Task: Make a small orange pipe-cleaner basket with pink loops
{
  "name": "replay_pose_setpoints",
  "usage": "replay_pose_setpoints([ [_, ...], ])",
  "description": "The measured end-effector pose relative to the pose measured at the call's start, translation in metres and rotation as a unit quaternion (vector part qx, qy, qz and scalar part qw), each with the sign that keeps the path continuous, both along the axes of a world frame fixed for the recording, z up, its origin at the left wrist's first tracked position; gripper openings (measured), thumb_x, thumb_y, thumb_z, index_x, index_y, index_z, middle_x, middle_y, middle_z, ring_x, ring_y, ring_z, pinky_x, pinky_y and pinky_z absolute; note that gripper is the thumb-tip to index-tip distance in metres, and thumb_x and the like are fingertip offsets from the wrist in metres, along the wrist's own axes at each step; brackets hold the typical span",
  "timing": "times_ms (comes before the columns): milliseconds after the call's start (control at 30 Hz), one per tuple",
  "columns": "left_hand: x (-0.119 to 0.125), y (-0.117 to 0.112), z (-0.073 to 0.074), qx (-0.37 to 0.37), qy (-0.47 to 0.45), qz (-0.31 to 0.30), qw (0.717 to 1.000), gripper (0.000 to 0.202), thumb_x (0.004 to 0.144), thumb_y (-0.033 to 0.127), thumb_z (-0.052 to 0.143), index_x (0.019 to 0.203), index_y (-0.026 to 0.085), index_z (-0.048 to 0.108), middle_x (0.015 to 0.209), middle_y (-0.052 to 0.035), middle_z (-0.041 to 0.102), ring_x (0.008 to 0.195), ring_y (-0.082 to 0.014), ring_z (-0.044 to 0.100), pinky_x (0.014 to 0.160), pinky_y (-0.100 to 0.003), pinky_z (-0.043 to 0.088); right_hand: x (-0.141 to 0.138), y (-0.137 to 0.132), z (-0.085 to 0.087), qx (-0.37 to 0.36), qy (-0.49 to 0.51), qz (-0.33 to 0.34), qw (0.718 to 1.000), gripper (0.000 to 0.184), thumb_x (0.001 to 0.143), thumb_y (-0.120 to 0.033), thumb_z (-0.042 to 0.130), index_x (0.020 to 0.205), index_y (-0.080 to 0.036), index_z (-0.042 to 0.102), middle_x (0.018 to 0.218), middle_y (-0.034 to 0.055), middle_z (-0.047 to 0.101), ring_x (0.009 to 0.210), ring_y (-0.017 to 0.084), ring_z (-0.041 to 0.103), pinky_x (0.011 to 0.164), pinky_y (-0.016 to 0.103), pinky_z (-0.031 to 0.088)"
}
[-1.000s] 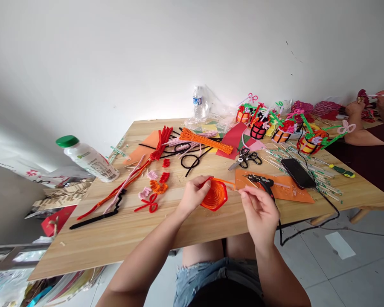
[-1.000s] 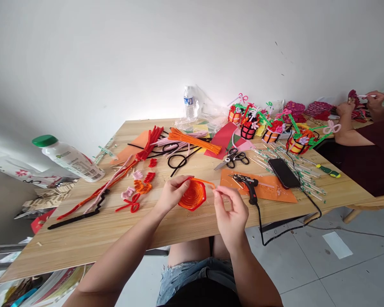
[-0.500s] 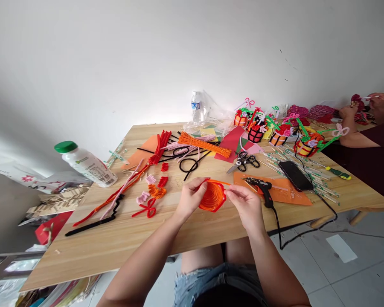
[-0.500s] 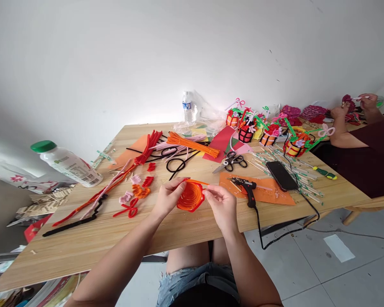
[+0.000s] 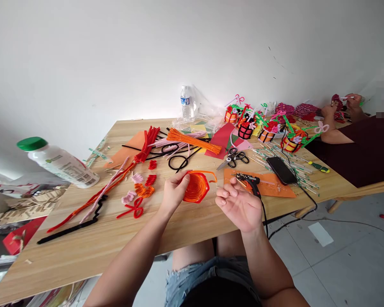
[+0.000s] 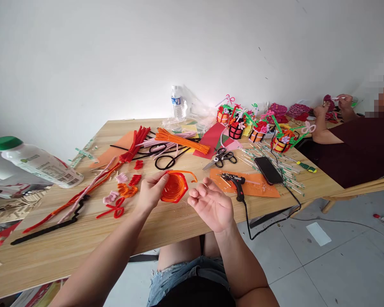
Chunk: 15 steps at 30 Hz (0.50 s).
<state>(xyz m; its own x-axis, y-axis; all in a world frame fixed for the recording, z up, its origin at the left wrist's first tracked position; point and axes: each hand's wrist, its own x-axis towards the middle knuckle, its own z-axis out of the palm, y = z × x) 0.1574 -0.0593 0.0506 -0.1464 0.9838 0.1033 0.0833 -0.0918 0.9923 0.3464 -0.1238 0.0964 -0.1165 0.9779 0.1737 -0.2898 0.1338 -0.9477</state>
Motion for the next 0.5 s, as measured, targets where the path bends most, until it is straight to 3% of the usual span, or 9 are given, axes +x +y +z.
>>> replay_pose_setpoints([
  [133,0.0,0.0,-0.001,-0.001,0.002,-0.005,1.0,0.043,0.072,0.043,0.063,0.099,0.011,0.073,0.089,-0.0085,0.075,0.083,-0.0229,0.068,0.072,-0.03,0.053,-0.001,-0.001,-0.001,0.007,-0.021,-0.011,1.0,0.025,0.084,-0.045,0.04,0.091,-0.025,0.054,0.063,-0.0008,0.034,0.065,0.019,0.046,0.054,0.031,0.04],
  [267,0.0,0.001,-0.004,0.008,-0.001,-0.004,1.0,0.042,0.072,0.044,0.064,0.097,0.012,0.074,0.09,-0.0084,0.074,0.082,-0.0224,0.067,0.073,-0.03,0.053,0.001,0.0,-0.002,0.024,-0.008,-0.027,0.999,0.028,0.079,-0.053,0.052,0.09,-0.027,0.055,0.062,-0.0012,0.038,0.067,0.018,0.046,0.055,0.031,0.042],
  [400,0.002,0.0,-0.002,0.014,0.003,-0.013,1.0,0.038,0.073,0.042,0.062,0.095,0.013,0.074,0.09,-0.008,0.074,0.085,-0.0217,0.067,0.075,-0.03,0.052,0.006,0.004,-0.008,0.031,0.009,-0.059,0.998,0.028,0.076,-0.05,0.062,0.096,-0.031,0.057,0.066,-0.0011,0.046,0.064,0.016,0.047,0.047,0.026,0.037],
  [500,0.003,-0.001,-0.001,0.025,0.008,-0.022,0.999,0.037,0.074,0.04,0.061,0.096,0.013,0.073,0.094,-0.0083,0.073,0.09,-0.0221,0.066,0.079,-0.031,0.052,0.009,0.01,-0.016,0.036,0.02,-0.08,0.996,0.027,0.078,-0.044,0.064,0.102,-0.033,0.058,0.072,-0.0032,0.053,0.046,0.009,0.037,0.037,0.021,0.029],
])
